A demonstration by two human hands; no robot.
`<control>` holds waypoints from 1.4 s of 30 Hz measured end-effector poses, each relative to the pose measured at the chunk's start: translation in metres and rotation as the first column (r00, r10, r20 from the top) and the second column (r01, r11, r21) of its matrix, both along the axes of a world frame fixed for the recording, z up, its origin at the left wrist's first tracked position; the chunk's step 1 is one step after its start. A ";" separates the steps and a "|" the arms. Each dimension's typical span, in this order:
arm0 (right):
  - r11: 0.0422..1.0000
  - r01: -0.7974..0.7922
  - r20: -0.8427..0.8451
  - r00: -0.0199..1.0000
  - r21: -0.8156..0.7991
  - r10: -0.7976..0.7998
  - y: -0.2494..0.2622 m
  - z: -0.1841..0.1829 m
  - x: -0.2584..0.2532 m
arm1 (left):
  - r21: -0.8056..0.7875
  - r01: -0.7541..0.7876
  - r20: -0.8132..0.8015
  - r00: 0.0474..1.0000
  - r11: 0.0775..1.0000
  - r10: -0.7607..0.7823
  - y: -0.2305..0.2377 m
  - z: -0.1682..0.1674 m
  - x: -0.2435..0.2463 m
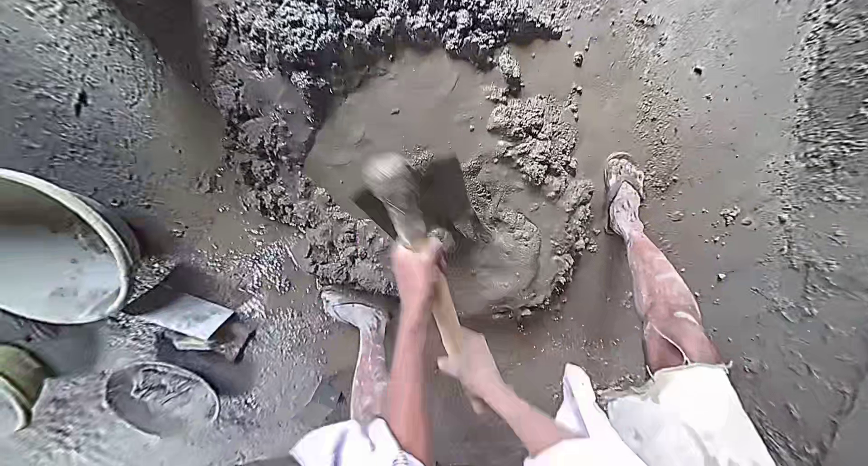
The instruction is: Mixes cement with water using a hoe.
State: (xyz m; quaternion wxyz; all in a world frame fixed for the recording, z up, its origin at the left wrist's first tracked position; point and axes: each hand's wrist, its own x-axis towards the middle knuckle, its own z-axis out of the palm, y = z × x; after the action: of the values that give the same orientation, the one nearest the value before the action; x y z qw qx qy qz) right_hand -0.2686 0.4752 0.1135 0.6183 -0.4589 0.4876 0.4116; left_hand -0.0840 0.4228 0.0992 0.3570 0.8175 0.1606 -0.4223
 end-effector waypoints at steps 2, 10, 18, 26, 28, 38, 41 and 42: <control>0.977 -0.009 0.173 0.984 -0.214 0.047 -0.049 -0.025 0.051 | -0.281 -0.100 0.232 0.958 0.955 0.169 -0.031 0.013 0.062; 0.955 -0.158 -0.206 0.973 -0.250 0.107 -0.042 -0.043 -0.074 | 0.095 0.026 -0.081 0.997 0.995 -0.019 -0.035 -0.102 -0.056; 0.906 -0.422 -0.016 0.906 0.042 0.423 0.013 0.013 -0.051 | -0.024 -0.467 -0.085 0.882 0.884 0.464 0.079 -0.006 -0.031; 0.836 -0.511 0.360 0.755 -0.200 0.548 -0.008 -0.059 0.177 | -0.428 -0.408 0.419 0.700 0.806 0.577 0.143 0.001 0.188; 0.797 -0.587 0.257 0.756 -0.141 0.602 -0.010 -0.063 0.129 | -0.328 -0.441 0.359 0.760 0.835 0.542 0.152 -0.043 0.133; 0.608 -0.793 -0.281 0.574 0.044 0.769 -0.069 0.015 -0.104 | -0.073 -0.870 -0.285 0.487 0.488 0.825 0.086 -0.031 -0.106; 0.612 -0.780 -0.190 0.626 -0.132 0.757 -0.073 0.023 -0.023 | -0.362 -0.768 -0.225 0.622 0.529 0.750 0.084 0.011 -0.027; 0.636 -0.745 -0.135 0.664 -0.203 0.735 -0.073 0.023 0.011 | -0.450 -0.689 -0.171 0.691 0.567 0.703 0.084 0.023 0.006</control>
State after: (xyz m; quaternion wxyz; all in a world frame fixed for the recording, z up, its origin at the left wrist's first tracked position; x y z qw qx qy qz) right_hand -0.2580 0.4026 0.1367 0.3253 -0.6813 0.3151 0.5751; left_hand -0.0776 0.5069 0.1225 0.6873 0.5775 0.3539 -0.2624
